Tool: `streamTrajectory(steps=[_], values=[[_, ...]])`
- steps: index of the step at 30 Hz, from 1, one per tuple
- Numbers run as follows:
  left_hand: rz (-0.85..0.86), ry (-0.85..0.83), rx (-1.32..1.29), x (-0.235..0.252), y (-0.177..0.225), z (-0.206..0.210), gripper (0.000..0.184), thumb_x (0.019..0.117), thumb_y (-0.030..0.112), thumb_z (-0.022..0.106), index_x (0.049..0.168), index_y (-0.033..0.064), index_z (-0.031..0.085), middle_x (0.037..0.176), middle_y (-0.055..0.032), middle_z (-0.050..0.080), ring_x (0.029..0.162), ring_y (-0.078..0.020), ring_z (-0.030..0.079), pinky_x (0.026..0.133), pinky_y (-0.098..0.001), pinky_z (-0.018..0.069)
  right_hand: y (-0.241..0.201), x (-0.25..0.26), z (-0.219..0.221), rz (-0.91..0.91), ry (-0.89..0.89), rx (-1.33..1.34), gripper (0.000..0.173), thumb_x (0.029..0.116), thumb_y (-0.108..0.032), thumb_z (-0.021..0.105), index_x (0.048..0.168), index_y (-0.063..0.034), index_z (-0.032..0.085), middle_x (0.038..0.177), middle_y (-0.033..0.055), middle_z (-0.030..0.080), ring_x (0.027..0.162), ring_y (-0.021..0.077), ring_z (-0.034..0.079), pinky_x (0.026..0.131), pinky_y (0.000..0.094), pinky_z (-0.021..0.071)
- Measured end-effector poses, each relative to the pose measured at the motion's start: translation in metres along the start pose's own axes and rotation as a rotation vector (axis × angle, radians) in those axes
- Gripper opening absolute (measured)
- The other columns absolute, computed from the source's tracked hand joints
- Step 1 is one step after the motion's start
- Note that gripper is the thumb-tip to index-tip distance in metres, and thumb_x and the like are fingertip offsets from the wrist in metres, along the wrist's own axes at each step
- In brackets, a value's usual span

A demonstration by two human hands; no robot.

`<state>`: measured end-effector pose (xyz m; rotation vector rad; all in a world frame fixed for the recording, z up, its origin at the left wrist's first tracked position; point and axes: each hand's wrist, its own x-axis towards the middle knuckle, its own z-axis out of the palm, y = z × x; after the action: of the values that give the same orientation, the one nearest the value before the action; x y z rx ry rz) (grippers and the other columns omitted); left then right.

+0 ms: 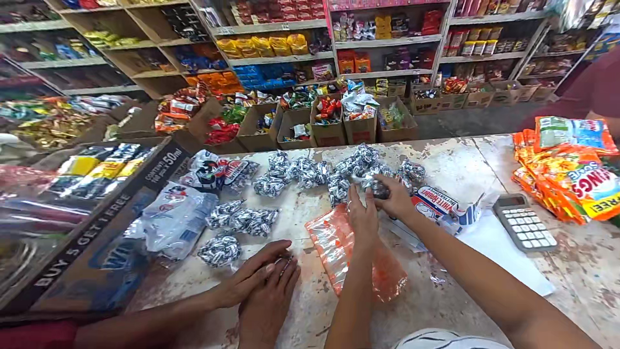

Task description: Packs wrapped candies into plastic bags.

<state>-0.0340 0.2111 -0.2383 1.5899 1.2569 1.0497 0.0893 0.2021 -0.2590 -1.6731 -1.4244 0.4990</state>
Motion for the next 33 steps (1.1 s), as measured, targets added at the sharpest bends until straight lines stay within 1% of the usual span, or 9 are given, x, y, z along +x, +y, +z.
streamTrajectory(steps=[3,7,12,15,18,22,27,30,33], values=[[-0.081,-0.091,-0.012,0.006,0.001,-0.002,0.058,0.1108,0.031,0.04,0.155,-0.0065,0.032,0.153,-0.0279,0.044,0.141,-0.0316,0.047,0.118,-0.0435,0.0378,0.005,0.017,0.025,-0.074,-0.013,-0.226,0.046,0.0943,-0.025,0.069,0.14,-0.0182,0.064,0.146,0.016,0.056,0.137,0.0355,0.051,0.114,0.0515,0.0417],[-0.071,-0.127,0.012,0.01,0.003,-0.009,0.057,0.1057,0.024,0.054,0.151,-0.0071,0.039,0.144,-0.0256,0.054,0.133,-0.0277,0.055,0.113,-0.0406,0.0429,-0.011,0.004,0.011,-0.204,0.19,-0.298,0.044,0.0874,-0.012,0.075,0.131,-0.017,0.071,0.148,0.0194,0.054,0.138,0.0422,0.048,0.109,0.0619,0.0424],[-0.087,-0.075,0.243,0.009,-0.002,-0.009,0.086,0.0865,0.036,0.081,0.15,-0.0058,0.041,0.139,-0.0275,0.056,0.13,-0.0363,0.056,0.111,-0.0506,0.0434,0.019,-0.001,-0.039,0.092,0.18,-0.351,0.067,0.0854,-0.049,0.079,0.142,-0.0176,0.062,0.155,0.028,0.041,0.144,0.0559,0.03,0.107,0.0759,0.0297],[-0.074,-0.198,0.359,0.005,0.004,-0.008,0.074,0.0882,0.042,0.078,0.143,-0.0009,0.054,0.127,-0.0205,0.067,0.116,-0.0328,0.066,0.103,-0.0524,0.0501,0.052,0.009,-0.059,0.234,-0.003,-0.401,0.078,0.0818,-0.068,0.072,0.147,-0.0278,0.057,0.165,0.0239,0.025,0.149,0.0529,0.022,0.109,0.0772,0.0246],[-0.05,-0.34,0.434,-0.001,0.007,0.0,0.07,0.0896,0.045,0.075,0.143,0.0041,0.057,0.127,-0.0164,0.068,0.116,-0.0296,0.066,0.103,-0.0513,0.051,0.054,0.017,-0.073,0.225,-0.106,-0.43,0.07,0.0803,-0.063,0.076,0.14,-0.027,0.064,0.16,0.0179,0.037,0.143,0.0483,0.034,0.101,0.0775,0.0313],[-0.013,-0.459,0.489,-0.003,0.001,0.0,0.075,0.0897,0.049,0.073,0.148,0.0057,0.052,0.133,-0.0166,0.065,0.121,-0.031,0.064,0.106,-0.0513,0.0484,0.033,0.024,-0.098,0.246,-0.195,-0.343,0.049,0.0878,-0.045,0.077,0.131,-0.0216,0.071,0.15,0.0196,0.049,0.145,0.0469,0.033,0.105,0.0829,0.0194],[-0.035,-0.597,0.527,0.011,0.043,-0.026,0.051,0.0965,0.035,0.066,0.136,0.0045,0.063,0.129,-0.0185,0.066,0.118,-0.0329,0.064,0.103,-0.0555,0.0493,0.056,0.038,-0.067,-0.065,-0.182,-0.346,0.066,0.0803,-0.07,0.071,0.136,-0.0348,0.066,0.157,0.0161,0.044,0.149,0.0467,0.029,0.109,0.0832,0.0177],[-0.051,-0.482,0.535,0.035,0.068,-0.034,0.044,0.0993,0.024,0.061,0.138,0.0037,0.062,0.132,-0.02,0.065,0.123,-0.0337,0.062,0.105,-0.0549,0.0478,0.064,0.034,-0.034,-0.143,-0.307,-0.48,0.073,0.0694,-0.081,0.07,0.134,-0.0484,0.062,0.16,0.0064,0.044,0.152,0.045,0.023,0.11,0.0851,0.0064],[-0.024,-0.326,0.595,0.07,0.045,-0.038,0.047,0.096,0.03,0.066,0.137,0.007,0.064,0.136,-0.016,0.064,0.127,-0.0306,0.06,0.109,-0.054,0.0463,0.08,0.032,-0.012,-0.202,-0.197,-0.532,0.065,0.0673,-0.08,0.07,0.124,-0.0507,0.066,0.148,-0.0014,0.057,0.149,0.0395,0.033,0.11,0.0843,0.0101]])
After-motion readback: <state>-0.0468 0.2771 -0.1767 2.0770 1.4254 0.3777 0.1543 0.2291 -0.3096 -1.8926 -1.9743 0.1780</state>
